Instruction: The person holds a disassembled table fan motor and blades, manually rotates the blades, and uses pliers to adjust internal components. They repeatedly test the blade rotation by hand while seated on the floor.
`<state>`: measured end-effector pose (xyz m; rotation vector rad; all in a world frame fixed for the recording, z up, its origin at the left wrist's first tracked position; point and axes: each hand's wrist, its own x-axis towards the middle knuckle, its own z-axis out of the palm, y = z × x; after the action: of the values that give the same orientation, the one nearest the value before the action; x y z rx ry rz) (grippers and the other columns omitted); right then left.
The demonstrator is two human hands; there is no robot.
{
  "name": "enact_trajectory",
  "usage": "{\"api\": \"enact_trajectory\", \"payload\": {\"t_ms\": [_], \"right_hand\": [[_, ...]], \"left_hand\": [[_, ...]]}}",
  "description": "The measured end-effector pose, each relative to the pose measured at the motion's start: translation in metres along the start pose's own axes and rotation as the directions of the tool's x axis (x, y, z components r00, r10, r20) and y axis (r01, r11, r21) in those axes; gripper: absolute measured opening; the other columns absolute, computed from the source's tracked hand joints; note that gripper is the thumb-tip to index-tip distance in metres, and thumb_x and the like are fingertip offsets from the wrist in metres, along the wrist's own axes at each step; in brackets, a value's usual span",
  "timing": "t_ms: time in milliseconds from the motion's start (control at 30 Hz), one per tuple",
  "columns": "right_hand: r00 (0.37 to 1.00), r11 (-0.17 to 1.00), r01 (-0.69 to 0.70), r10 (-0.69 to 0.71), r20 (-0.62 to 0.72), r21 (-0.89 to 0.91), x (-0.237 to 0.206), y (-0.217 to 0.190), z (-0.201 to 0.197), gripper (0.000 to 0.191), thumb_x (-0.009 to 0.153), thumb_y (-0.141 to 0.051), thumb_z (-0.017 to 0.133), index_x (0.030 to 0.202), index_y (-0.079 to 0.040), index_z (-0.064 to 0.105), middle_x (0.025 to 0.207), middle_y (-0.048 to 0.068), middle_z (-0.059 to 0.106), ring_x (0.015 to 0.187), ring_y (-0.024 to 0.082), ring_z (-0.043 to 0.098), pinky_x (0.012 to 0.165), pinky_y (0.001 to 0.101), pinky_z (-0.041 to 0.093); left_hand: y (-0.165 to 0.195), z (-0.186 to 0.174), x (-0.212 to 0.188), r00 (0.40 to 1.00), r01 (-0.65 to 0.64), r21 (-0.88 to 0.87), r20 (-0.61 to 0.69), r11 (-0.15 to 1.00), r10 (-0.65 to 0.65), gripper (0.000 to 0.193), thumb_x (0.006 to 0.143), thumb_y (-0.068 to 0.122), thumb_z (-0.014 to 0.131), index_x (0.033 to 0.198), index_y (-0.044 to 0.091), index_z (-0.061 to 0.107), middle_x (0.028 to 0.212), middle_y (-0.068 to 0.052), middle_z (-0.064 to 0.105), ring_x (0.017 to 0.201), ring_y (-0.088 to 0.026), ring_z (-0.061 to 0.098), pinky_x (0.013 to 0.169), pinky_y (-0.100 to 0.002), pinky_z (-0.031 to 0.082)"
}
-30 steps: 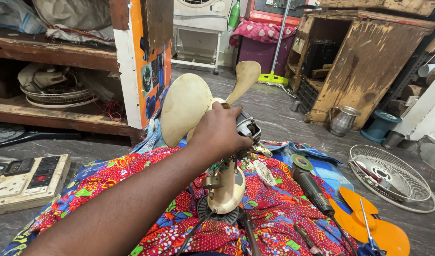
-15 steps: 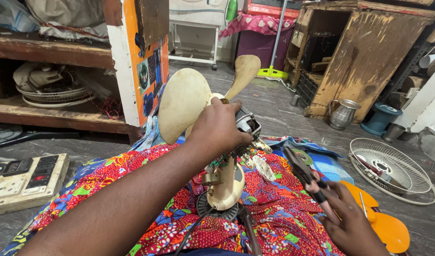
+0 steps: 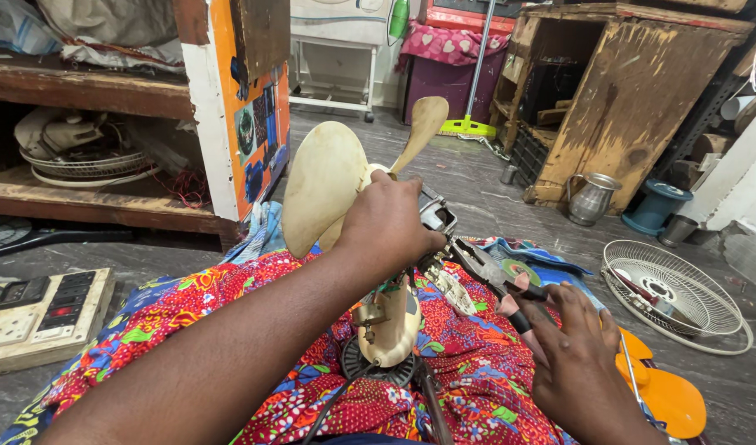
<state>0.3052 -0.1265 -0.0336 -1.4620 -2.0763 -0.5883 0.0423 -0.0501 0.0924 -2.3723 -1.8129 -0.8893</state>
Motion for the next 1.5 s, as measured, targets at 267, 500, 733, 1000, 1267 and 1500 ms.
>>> {"api": "enact_trajectory", "payload": {"t_ms": [267,500,733,1000,1267,1500], "right_hand": [[0.977,0.994,-0.109,0.113,0.180,-0.033,-0.002,-0.008,0.002,0.076,0.071,-0.012,0.070,0.144,-0.022,0.054,0.148,0.019,0.038,0.140,0.036,0.035,0.109,0.0729,0.017],[0.985,0.996,-0.089,0.089,0.145,-0.005,0.001,-0.012,0.002,0.072,0.072,-0.014,0.069,0.143,-0.018,0.056,0.147,0.021,0.041,0.134,0.036,0.039,0.109,0.0645,0.024],[0.982,0.996,-0.085,0.087,0.170,-0.015,0.008,-0.012,-0.004,0.066,0.078,-0.014,0.066,0.143,-0.019,0.057,0.144,0.018,0.044,0.131,0.033,0.044,0.110,0.0572,0.029],[0.995,0.995,-0.055,0.061,0.078,-0.079,0.006,-0.016,-0.003,0.065,0.076,-0.021,0.069,0.140,-0.016,0.058,0.138,0.026,0.048,0.124,0.039,0.048,0.095,0.0505,0.040],[0.956,0.959,-0.163,0.095,0.279,0.231,0.006,-0.009,0.001,0.041,0.082,-0.028,0.075,0.111,-0.002,0.064,0.109,0.022,0.058,0.097,0.038,0.059,0.080,0.0464,0.050],[0.834,0.832,-0.405,0.166,0.526,0.379,0.006,0.002,0.005,0.029,0.083,-0.030,0.080,0.094,-0.006,0.069,0.091,0.015,0.063,0.084,0.031,0.061,0.073,0.0417,0.051]], "left_hand": [[-0.001,-0.002,0.001,1.000,0.028,0.031,-0.012,0.999,-0.028,0.074,0.066,0.047,0.089,0.118,0.001,0.065,0.115,-0.027,0.057,0.097,-0.038,0.070,0.082,-0.044,0.061],[-0.004,-0.002,0.000,0.999,0.034,0.043,-0.027,0.998,-0.033,0.074,0.066,0.049,0.089,0.116,0.000,0.065,0.115,-0.029,0.056,0.095,-0.038,0.071,0.081,-0.043,0.061],[-0.003,-0.001,0.000,0.999,0.025,0.019,-0.029,1.000,-0.024,0.074,0.065,0.047,0.089,0.117,0.000,0.064,0.116,-0.028,0.056,0.096,-0.038,0.070,0.081,-0.043,0.061],[-0.002,0.003,-0.001,1.000,-0.005,0.017,-0.027,1.000,0.005,0.076,0.068,0.047,0.088,0.121,0.000,0.061,0.117,-0.029,0.056,0.097,-0.038,0.070,0.084,-0.042,0.060],[0.000,0.000,-0.004,1.000,0.001,0.036,0.015,0.999,-0.001,0.080,0.068,0.050,0.088,0.123,0.000,0.058,0.119,-0.029,0.053,0.100,-0.039,0.069,0.085,-0.043,0.060],[-0.002,-0.007,-0.011,1.000,0.000,0.009,0.022,1.000,0.000,0.077,0.067,0.047,0.088,0.124,0.004,0.059,0.118,-0.027,0.053,0.101,-0.039,0.068,0.086,-0.045,0.058]]}}
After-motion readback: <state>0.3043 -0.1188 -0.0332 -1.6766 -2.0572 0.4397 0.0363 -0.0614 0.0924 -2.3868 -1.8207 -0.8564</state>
